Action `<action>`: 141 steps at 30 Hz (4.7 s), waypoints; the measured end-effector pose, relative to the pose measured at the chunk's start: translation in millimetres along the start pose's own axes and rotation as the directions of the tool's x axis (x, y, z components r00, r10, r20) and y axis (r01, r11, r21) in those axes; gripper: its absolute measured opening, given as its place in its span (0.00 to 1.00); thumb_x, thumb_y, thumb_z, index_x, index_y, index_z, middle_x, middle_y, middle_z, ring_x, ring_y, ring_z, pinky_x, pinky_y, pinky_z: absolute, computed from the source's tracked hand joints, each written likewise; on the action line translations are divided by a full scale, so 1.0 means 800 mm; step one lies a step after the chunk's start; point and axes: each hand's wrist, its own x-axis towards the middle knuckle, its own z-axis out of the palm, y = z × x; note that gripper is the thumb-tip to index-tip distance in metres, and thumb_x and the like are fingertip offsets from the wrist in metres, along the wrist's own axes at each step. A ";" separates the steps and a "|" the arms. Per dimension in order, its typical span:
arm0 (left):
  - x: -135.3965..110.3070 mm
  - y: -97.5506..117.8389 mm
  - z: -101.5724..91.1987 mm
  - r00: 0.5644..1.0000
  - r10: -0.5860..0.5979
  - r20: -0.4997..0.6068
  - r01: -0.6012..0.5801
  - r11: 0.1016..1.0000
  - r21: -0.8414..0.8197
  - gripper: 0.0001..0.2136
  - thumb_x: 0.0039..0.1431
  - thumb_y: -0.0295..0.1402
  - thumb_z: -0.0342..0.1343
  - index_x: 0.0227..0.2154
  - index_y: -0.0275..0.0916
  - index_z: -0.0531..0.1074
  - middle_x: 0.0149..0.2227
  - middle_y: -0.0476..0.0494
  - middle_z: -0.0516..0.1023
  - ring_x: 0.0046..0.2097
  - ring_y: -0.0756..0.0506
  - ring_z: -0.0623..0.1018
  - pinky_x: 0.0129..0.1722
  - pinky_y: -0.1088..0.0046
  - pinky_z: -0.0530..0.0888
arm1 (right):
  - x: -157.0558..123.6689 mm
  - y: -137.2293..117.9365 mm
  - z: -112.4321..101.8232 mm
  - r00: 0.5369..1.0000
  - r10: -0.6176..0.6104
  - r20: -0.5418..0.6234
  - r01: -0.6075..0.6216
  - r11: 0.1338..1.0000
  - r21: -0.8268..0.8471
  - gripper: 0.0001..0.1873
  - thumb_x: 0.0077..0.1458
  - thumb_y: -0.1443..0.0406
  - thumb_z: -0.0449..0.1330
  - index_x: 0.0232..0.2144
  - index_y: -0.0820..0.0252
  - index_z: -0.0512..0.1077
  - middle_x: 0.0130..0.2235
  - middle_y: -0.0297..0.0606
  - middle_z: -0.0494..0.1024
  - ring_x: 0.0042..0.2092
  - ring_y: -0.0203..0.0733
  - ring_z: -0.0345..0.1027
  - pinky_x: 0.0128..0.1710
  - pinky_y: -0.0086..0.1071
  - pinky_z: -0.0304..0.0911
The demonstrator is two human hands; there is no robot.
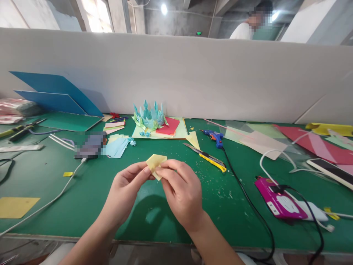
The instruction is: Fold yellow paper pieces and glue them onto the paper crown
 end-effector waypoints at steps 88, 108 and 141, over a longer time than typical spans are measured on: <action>-0.001 0.013 -0.001 0.995 -0.068 -0.075 0.066 0.997 -0.026 0.07 0.35 0.31 0.69 0.20 0.36 0.78 0.17 0.50 0.77 0.21 0.51 0.75 0.25 0.77 0.74 | 0.005 -0.013 0.005 0.727 0.651 0.220 -0.647 0.542 0.536 0.06 0.49 0.63 0.65 0.27 0.57 0.71 0.28 0.31 0.74 0.30 0.35 0.70 0.31 0.28 0.70; -0.003 0.004 0.005 0.999 -0.002 -0.042 0.002 1.000 -0.009 0.08 0.42 0.34 0.65 0.25 0.37 0.74 0.26 0.49 0.76 0.30 0.49 0.75 0.33 0.74 0.73 | -0.001 -0.017 0.004 0.835 0.495 0.242 -0.543 0.667 0.509 0.13 0.55 0.64 0.59 0.44 0.53 0.70 0.40 0.38 0.73 0.40 0.40 0.69 0.40 0.35 0.69; -0.002 -0.008 0.005 0.970 0.224 -0.091 -0.223 0.975 0.021 0.05 0.45 0.24 0.65 0.25 0.40 0.79 0.26 0.52 0.82 0.27 0.53 0.80 0.30 0.84 0.77 | -0.001 0.002 0.000 0.964 0.246 0.098 -0.265 0.884 0.386 0.10 0.55 0.75 0.57 0.33 0.55 0.73 0.35 0.37 0.75 0.38 0.39 0.71 0.35 0.33 0.70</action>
